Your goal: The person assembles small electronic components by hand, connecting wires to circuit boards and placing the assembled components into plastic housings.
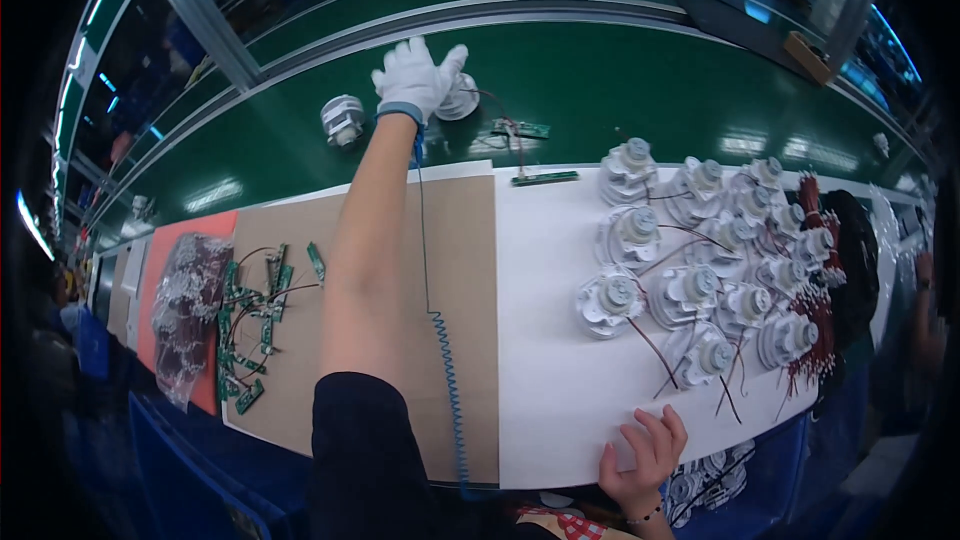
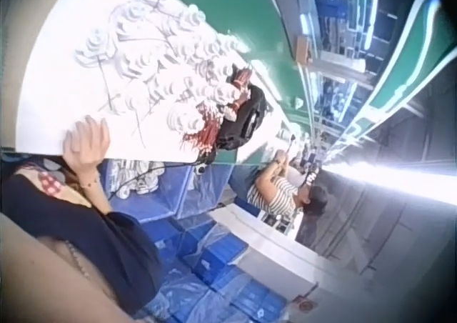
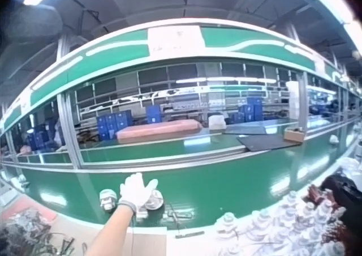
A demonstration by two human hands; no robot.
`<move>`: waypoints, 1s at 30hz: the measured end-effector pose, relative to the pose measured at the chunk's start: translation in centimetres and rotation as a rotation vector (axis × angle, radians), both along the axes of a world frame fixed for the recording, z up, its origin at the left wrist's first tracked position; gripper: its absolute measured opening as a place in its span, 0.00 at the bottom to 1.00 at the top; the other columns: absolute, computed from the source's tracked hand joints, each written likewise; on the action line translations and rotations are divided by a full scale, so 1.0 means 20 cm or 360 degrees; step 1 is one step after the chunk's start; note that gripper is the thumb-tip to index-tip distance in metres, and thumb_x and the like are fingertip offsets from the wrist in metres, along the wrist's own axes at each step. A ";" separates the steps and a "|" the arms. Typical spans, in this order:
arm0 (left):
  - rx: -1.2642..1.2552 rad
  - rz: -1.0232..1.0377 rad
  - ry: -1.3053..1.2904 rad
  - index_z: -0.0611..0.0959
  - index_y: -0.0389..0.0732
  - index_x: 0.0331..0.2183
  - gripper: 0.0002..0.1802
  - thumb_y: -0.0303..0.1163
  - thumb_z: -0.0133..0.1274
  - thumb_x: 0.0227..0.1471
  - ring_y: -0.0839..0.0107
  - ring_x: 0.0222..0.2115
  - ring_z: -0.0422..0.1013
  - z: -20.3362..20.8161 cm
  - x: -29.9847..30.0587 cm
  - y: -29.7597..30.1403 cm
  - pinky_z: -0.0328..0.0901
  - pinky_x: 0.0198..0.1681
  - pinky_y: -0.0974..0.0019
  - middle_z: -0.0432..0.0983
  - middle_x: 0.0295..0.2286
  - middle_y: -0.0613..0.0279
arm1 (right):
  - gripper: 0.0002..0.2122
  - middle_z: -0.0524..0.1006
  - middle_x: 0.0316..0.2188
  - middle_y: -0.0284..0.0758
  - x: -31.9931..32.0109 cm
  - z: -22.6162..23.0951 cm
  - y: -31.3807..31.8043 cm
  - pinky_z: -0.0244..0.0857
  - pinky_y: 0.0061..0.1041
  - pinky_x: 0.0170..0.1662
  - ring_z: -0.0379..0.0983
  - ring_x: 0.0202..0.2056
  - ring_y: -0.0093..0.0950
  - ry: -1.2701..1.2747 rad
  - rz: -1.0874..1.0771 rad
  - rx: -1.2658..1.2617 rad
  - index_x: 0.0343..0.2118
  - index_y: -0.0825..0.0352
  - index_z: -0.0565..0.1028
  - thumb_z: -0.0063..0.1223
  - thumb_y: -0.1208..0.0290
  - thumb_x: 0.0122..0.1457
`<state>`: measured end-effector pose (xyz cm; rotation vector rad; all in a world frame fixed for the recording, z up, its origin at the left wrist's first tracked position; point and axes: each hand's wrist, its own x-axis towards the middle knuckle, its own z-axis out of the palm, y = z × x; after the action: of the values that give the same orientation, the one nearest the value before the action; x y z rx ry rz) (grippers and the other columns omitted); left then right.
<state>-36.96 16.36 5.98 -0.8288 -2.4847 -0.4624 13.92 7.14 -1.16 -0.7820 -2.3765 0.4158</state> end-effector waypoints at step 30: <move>-0.0657 -0.0806 -0.1581 0.77 0.30 0.25 0.26 0.48 0.45 0.49 0.75 0.10 0.65 0.28 1.61 -0.81 0.61 0.14 0.74 0.69 0.12 0.61 | 0.16 0.71 0.32 0.37 0.26 0.08 0.32 0.60 0.16 0.18 0.66 0.17 0.20 0.0917 -0.0149 0.0249 0.37 0.68 0.74 0.54 0.86 0.42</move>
<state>-4.81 0.23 11.50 -1.7493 -3.3163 -0.6522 19.07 13.52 0.39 -0.5985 -1.8035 0.3528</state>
